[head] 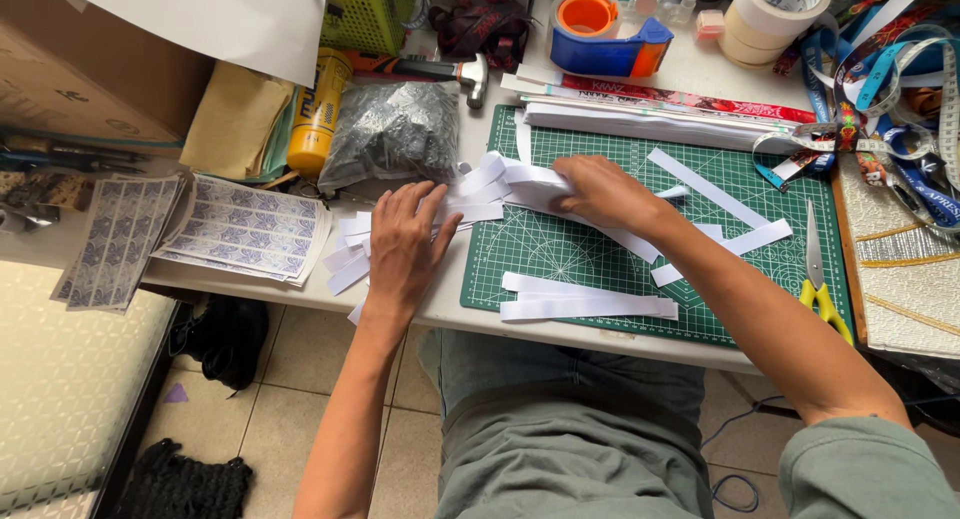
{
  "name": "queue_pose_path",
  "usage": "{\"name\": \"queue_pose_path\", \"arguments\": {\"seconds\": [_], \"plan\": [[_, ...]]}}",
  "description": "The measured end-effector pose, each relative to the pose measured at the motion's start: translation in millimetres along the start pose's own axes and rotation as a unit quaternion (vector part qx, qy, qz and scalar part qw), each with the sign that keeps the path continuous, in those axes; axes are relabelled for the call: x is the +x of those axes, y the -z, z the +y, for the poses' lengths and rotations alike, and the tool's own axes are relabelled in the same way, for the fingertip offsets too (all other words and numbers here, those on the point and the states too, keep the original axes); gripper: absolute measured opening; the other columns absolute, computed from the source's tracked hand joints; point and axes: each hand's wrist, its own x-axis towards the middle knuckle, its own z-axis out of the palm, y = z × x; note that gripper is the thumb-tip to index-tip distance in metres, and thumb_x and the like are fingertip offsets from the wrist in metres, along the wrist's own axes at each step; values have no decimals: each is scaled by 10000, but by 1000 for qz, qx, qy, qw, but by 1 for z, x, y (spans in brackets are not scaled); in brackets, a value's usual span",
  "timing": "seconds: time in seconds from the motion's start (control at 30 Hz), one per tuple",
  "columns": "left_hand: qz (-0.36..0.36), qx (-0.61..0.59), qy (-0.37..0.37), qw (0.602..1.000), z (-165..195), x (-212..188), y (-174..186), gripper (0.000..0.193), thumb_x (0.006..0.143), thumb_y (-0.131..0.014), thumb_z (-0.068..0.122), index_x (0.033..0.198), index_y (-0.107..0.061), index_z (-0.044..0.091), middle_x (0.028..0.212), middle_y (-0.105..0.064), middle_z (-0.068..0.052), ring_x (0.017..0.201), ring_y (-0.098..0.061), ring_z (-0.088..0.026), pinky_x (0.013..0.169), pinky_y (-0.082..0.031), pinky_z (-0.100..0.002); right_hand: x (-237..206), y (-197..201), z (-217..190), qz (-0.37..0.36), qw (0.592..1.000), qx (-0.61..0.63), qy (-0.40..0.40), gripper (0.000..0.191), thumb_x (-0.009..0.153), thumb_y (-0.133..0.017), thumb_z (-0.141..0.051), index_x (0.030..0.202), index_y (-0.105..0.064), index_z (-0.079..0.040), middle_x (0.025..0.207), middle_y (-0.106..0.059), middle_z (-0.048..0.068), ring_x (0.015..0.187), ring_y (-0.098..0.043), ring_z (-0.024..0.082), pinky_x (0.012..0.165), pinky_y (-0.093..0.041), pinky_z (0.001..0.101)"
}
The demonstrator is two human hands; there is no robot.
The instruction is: The person cuts a white ribbon into shorter strips with yellow-handled scissors on a green cutting mat, adding the cut pieces to a pile. They then lay a ribbon strip flat and press a printed sticker sheet onto it, smoothing it with their hands.
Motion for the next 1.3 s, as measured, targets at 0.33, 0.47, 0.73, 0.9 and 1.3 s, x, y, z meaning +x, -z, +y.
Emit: {"name": "queue_pose_path", "arguments": {"seconds": [0.33,0.47,0.73,0.9,1.3], "plan": [[88,-185,11,979,37,4,-9,192,1024,-708,192,1158,-727,55,1070,-745,-129,1055,-707,-257,973,-570,-384,-19,60,36,12,974,198,-106,327,898,-743,-204,1203,-722,-85,1032,-770,85,939,-696,197,836,-548,364],[-100,-500,192,839,89,21,-44,366,1020,-591,309,1226,-729,41,1078,-802,-118,1001,-773,-212,851,-587,-331,-28,75,35,41,947,304,-94,294,947,-700,-221,1213,-701,-98,999,-734,20,884,-672,130,786,-556,318],[-194,-716,370,559,148,90,-112,876,1036,-371,663,1517,-467,-63,1432,-544,-326,1372,-464,-497,1173,-356,-447,-33,87,9,112,895,432,-17,326,990,-666,-220,1279,-627,-74,1004,-712,-23,847,-641,64,733,-548,263],[-47,-706,357,609,143,105,-108,869,984,-339,683,1564,-362,36,1557,-458,-153,1457,-396,-259,1191,-230,-414,-30,89,6,123,903,412,-5,309,1005,-672,-222,1266,-653,-57,1024,-701,-12,867,-624,65,742,-532,266],[-7,-827,320,462,135,144,-95,393,1090,-472,393,1166,-571,21,1128,-744,-175,1081,-687,-277,966,-545,-431,-28,63,-4,12,916,387,-102,376,939,-673,-309,1217,-668,-57,972,-725,40,850,-665,126,732,-532,309]]}}
